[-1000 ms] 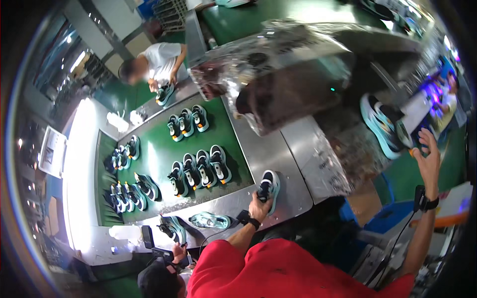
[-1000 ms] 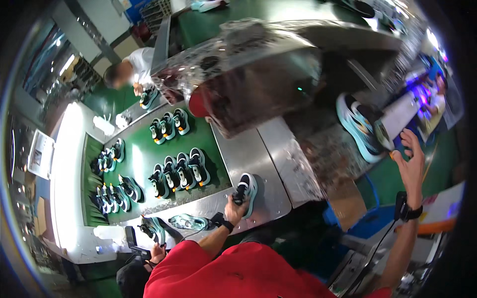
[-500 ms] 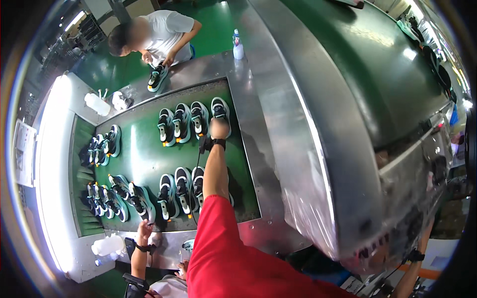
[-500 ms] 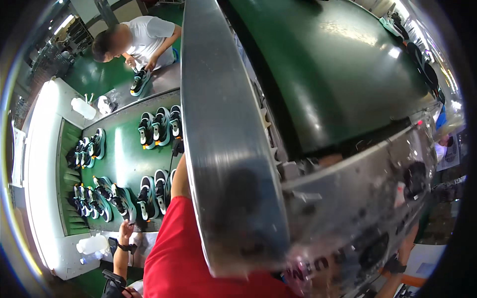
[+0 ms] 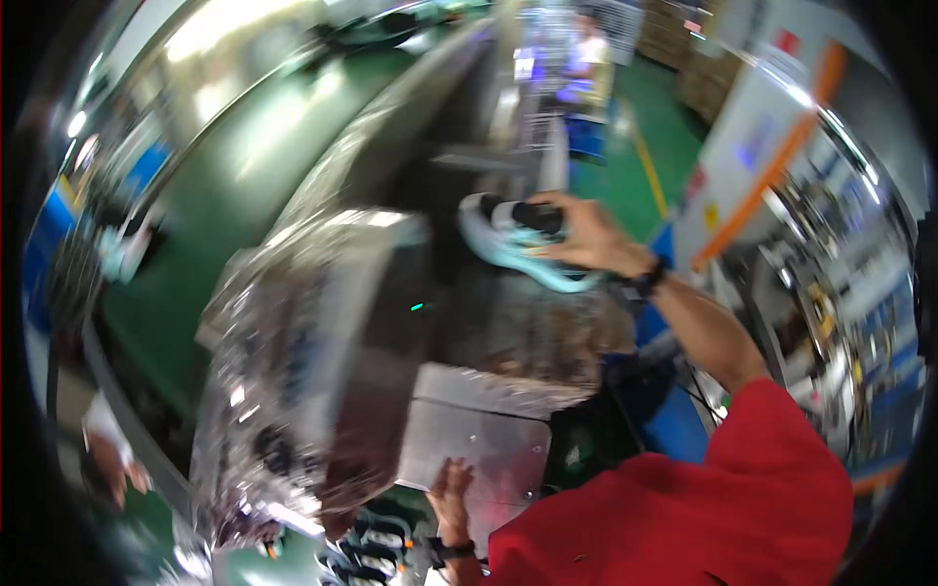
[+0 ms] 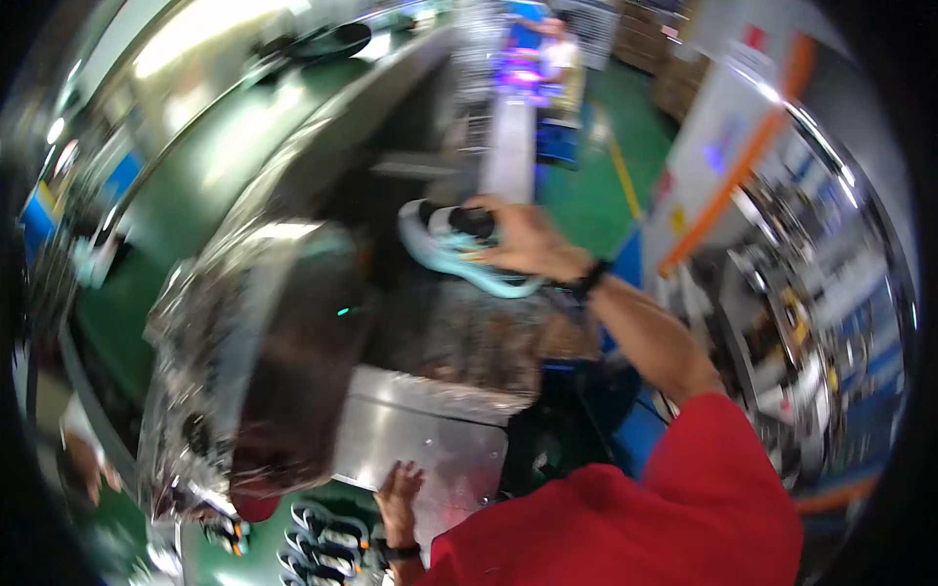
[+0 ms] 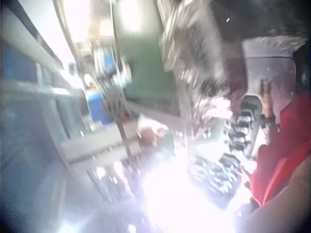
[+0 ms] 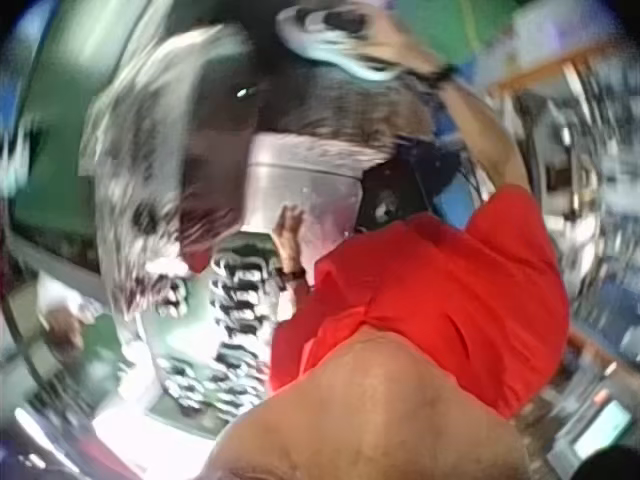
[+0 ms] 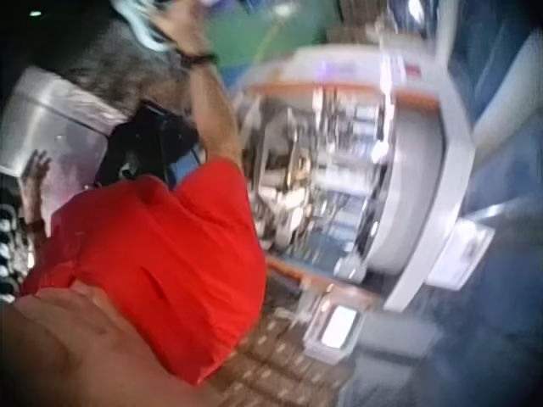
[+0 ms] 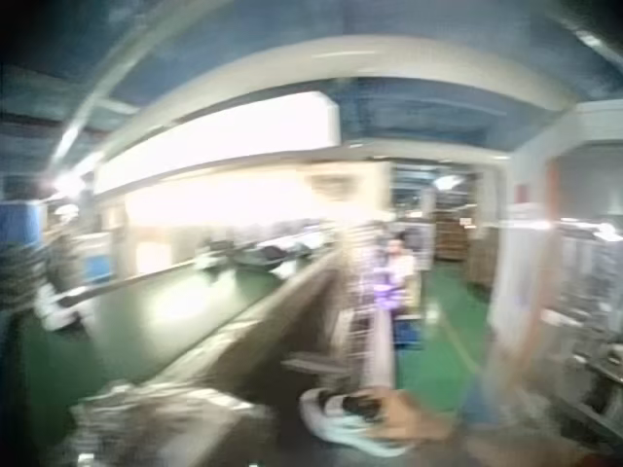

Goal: Placing shoes into a machine for lasting or sole attachment and sorting shoes on a conveyor.

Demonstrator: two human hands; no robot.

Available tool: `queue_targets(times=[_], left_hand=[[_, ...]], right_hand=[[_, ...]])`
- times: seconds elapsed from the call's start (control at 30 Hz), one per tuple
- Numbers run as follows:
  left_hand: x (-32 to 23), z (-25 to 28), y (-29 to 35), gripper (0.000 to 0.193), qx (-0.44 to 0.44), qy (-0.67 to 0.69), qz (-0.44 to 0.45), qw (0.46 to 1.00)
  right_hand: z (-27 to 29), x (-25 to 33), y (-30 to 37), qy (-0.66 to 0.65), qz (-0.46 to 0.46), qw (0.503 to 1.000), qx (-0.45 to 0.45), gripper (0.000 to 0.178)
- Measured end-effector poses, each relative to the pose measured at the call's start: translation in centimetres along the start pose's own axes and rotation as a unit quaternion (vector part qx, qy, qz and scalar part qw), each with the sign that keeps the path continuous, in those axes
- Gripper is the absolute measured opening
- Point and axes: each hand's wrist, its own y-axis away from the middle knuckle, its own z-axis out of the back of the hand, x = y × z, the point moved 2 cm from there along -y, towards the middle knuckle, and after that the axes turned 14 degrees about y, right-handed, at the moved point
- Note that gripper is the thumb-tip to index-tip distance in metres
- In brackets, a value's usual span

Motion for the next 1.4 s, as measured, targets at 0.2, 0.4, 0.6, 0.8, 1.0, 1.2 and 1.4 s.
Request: queue_targets(times=[0.2,0.4,0.6,0.8,1.0,1.2,1.4], left_hand=[[0.1,-16.9,7.7,0.066,0.273,-0.035,0.139,0.951],[3.0,-26.6,11.7,0.097,0.406,-0.113,0.007,0.907],[13.4,-41.5,19.5,0.043,0.511,-0.131,0.017,0.849],[28.7,-47.6,32.4,0.053,0.609,-0.184,0.158,0.756],[43.7,-52.4,43.9,0.062,0.725,-0.314,0.224,0.571],[63.4,-59.3,49.1,0.068,0.694,-0.327,0.237,0.596],[82.5,-66.4,44.9,0.069,0.606,-0.507,-0.114,0.602]], right_hand=[[3.6,2.6,10.4,-0.128,-0.080,0.970,-0.190,0.065],[9.9,4.2,28.1,-0.242,-0.172,0.909,-0.292,0.072],[17.1,2.8,45.7,-0.308,-0.317,0.811,-0.384,0.074],[21.8,0.0,65.3,-0.264,-0.481,0.695,-0.465,0.069],[24.5,-1.2,86.3,-0.030,-0.605,0.581,-0.543,0.063],[28.0,-0.8,98.3,0.026,-0.610,0.461,-0.644,0.064],[29.8,0.5,103.0,0.099,-0.650,0.398,-0.640,0.065]])
